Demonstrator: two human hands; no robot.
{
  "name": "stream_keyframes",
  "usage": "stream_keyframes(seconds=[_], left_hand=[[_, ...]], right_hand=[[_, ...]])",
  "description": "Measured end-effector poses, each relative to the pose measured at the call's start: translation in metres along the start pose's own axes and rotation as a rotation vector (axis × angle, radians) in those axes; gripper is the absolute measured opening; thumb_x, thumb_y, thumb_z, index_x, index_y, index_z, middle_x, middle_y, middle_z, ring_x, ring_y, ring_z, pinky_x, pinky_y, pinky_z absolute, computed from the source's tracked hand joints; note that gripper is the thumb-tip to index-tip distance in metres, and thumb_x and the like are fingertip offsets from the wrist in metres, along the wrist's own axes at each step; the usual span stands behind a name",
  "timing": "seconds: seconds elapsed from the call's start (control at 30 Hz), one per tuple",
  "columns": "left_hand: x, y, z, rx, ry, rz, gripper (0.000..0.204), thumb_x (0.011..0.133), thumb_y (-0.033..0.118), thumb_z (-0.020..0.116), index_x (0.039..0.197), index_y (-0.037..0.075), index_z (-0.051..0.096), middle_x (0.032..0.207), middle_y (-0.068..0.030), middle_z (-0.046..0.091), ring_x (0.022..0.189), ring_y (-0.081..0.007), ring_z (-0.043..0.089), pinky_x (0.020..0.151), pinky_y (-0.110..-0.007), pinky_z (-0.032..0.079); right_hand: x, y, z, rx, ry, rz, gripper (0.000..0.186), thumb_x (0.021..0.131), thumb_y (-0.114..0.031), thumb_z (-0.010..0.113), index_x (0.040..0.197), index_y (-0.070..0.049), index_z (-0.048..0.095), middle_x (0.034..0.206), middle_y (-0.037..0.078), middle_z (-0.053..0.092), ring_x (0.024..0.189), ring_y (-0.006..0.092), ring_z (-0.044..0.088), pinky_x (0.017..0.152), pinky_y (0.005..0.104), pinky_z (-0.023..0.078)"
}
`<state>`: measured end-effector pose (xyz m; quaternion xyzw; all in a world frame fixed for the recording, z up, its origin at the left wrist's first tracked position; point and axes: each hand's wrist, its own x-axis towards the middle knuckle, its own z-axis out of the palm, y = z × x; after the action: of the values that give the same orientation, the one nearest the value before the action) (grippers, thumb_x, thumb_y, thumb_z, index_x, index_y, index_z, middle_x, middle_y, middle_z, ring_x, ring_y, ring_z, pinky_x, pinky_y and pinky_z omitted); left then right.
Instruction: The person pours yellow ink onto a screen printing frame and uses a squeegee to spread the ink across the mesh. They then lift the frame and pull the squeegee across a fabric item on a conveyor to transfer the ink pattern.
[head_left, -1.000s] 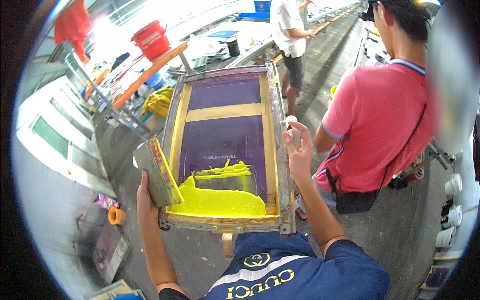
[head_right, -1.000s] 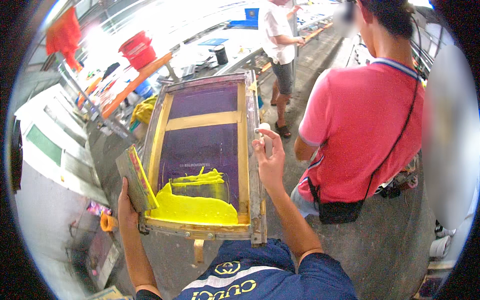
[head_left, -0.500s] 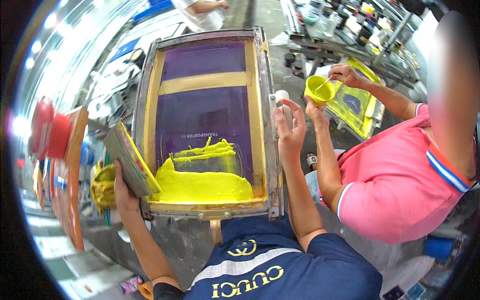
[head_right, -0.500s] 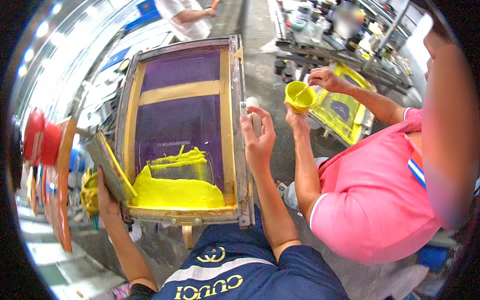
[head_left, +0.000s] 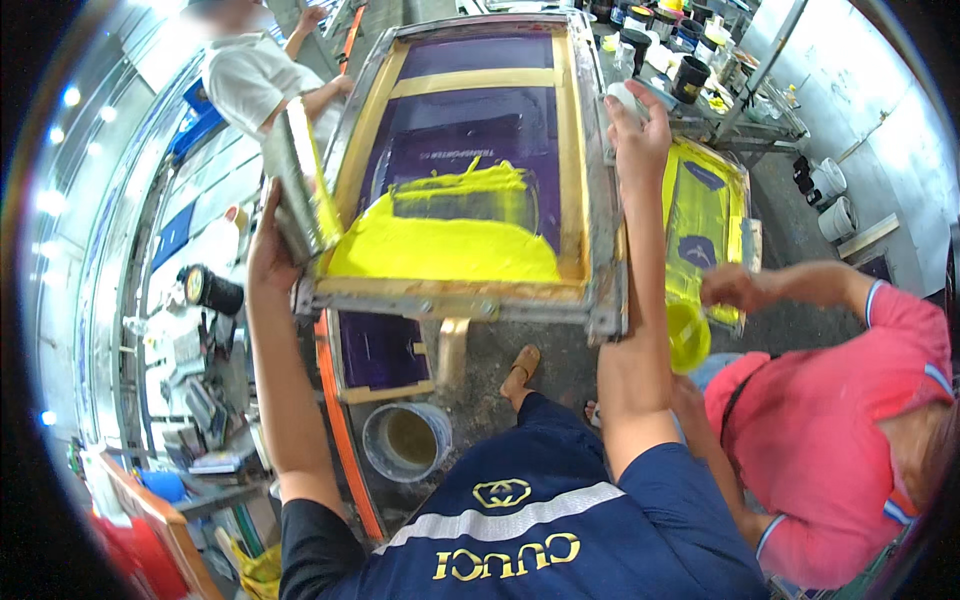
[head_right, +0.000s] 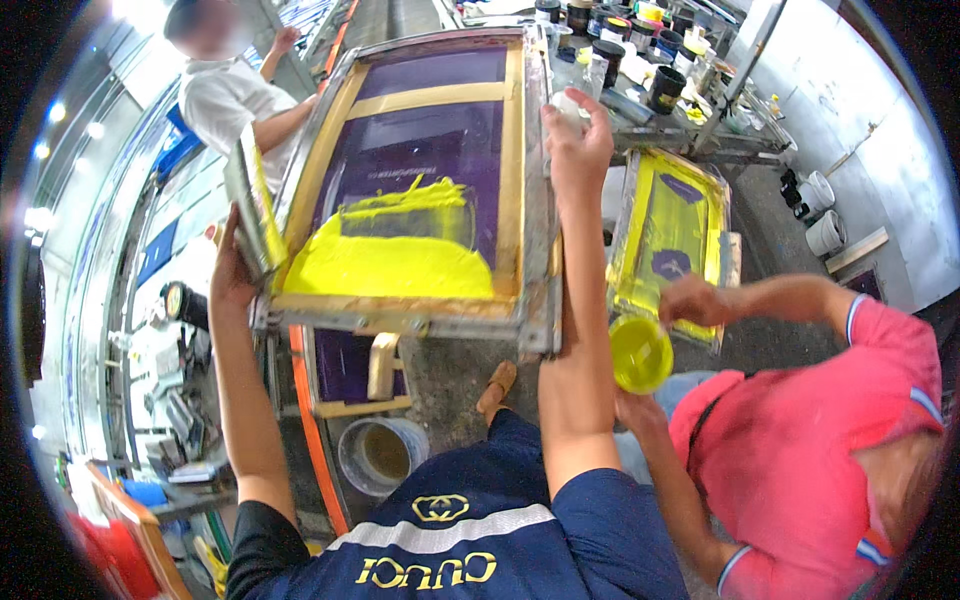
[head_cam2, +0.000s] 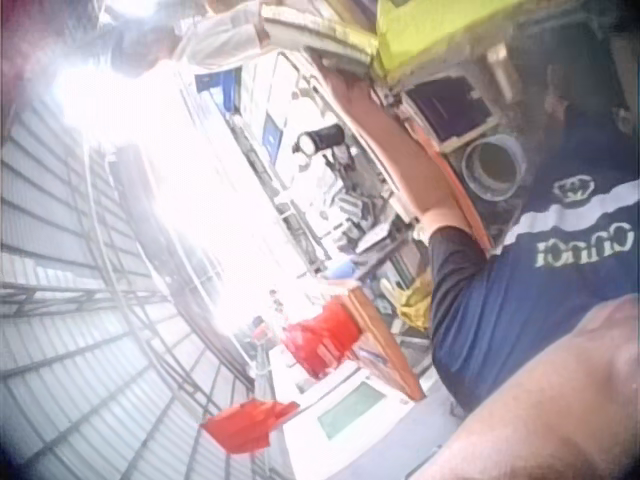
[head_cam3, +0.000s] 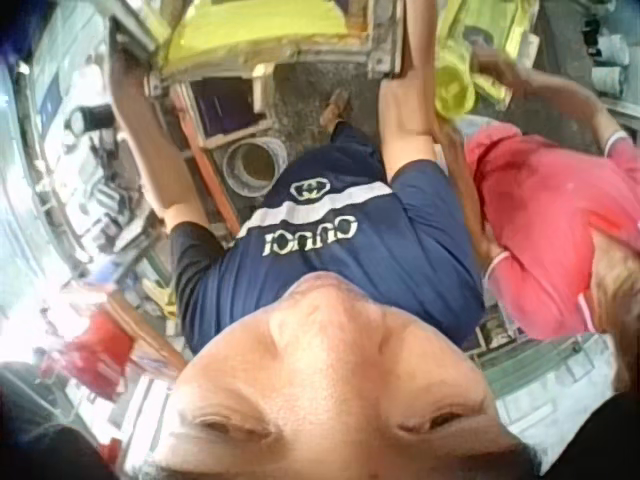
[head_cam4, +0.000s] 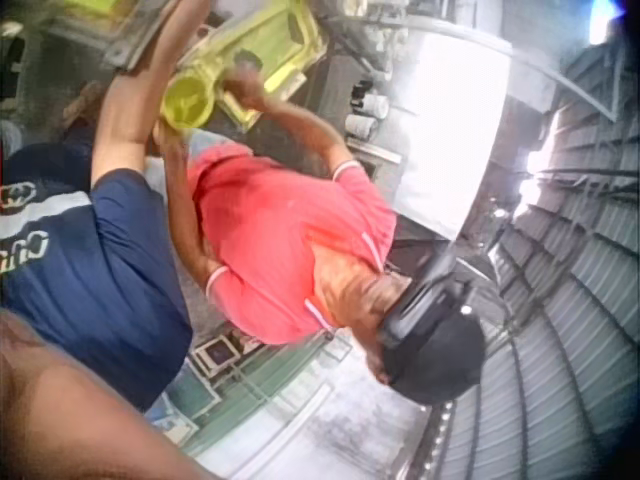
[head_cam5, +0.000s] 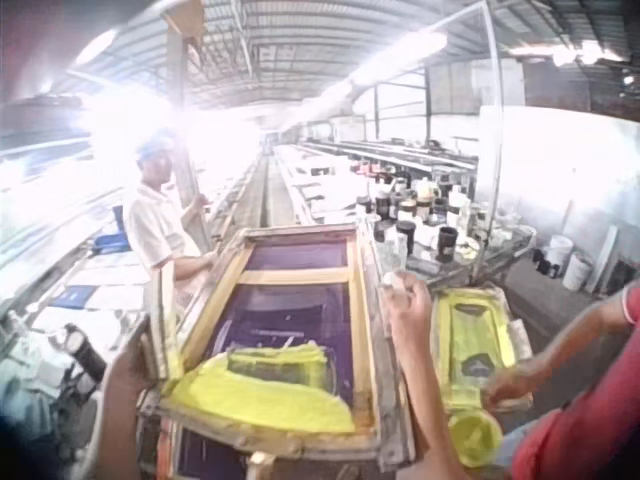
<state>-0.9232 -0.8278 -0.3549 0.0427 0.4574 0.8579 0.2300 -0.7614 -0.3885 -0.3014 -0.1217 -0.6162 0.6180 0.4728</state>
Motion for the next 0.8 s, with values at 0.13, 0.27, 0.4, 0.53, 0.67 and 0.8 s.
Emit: stream_keyframes(seconds=[0.13,0.27,0.4,0.53,0.67,0.8], left_hand=[[-0.005,-0.005,-0.008,-0.022,0.056,-0.032,0.064,0.097,0.051,0.067,0.141,0.006,0.056,0.132,-0.0121,0.068,0.115,-0.0278,0.069,0.103,-0.045,0.054],[0.002,-0.031,-0.018,-0.111,-0.045,-0.024,0.059,0.098,0.050,0.066,0.137,0.006,0.060,0.129,-0.0110,0.070,0.110,-0.0268,0.071,0.100,-0.046,0.056],[0.006,-0.027,-0.029,-0.077,-0.084,0.110,0.054,0.100,0.049,0.064,0.134,0.007,0.062,0.124,-0.0105,0.071,0.108,-0.0271,0.071,0.100,-0.046,0.056],[-0.004,-0.026,-0.022,-0.081,-0.146,0.150,0.059,0.100,0.053,0.062,0.137,0.007,0.060,0.127,-0.0124,0.071,0.111,-0.0280,0.071,0.100,-0.048,0.056],[-0.058,-0.046,-0.028,-0.154,-0.063,0.240,0.053,0.103,0.048,0.059,0.136,0.005,0.061,0.125,-0.0110,0.071,0.110,-0.0266,0.072,0.098,-0.048,0.057],[-0.057,-0.036,0.001,-0.126,0.051,0.191,0.051,0.102,0.045,0.062,0.134,0.005,0.061,0.123,-0.0096,0.072,0.107,-0.0258,0.073,0.095,-0.046,0.059]], right_hand=[[-0.003,0.019,0.003,-0.060,-0.026,-0.078,0.039,0.091,-0.014,0.079,0.124,-0.005,0.061,0.084,0.004,0.066,0.061,0.0063,0.054,0.052,0.0240,0.042],[0.003,0.020,-0.020,-0.064,-0.068,-0.153,0.041,0.091,-0.018,0.081,0.124,-0.005,0.060,0.090,0.003,0.068,0.062,0.0061,0.056,0.053,0.0224,0.046],[-0.007,0.018,-0.004,-0.050,-0.050,-0.215,0.041,0.092,-0.017,0.080,0.126,-0.007,0.059,0.090,0.005,0.071,0.060,0.0056,0.053,0.053,0.0215,0.042],[-0.019,0.008,-0.006,0.038,-0.053,-0.279,0.037,0.094,-0.015,0.077,0.126,-0.007,0.060,0.078,-0.002,0.062,0.058,0.0030,0.044,0.051,0.0214,0.033],[-0.057,0.000,-0.027,0.099,-0.139,-0.195,0.036,0.095,-0.011,0.073,0.127,-0.005,0.059,0.078,-0.004,0.058,0.058,0.0023,0.042,0.052,0.0200,0.033],[-0.024,-0.020,-0.012,0.188,-0.201,-0.044,0.034,0.097,-0.011,0.071,0.128,-0.004,0.058,0.080,-0.004,0.059,0.057,0.0020,0.039,0.052,0.0200,0.032]])
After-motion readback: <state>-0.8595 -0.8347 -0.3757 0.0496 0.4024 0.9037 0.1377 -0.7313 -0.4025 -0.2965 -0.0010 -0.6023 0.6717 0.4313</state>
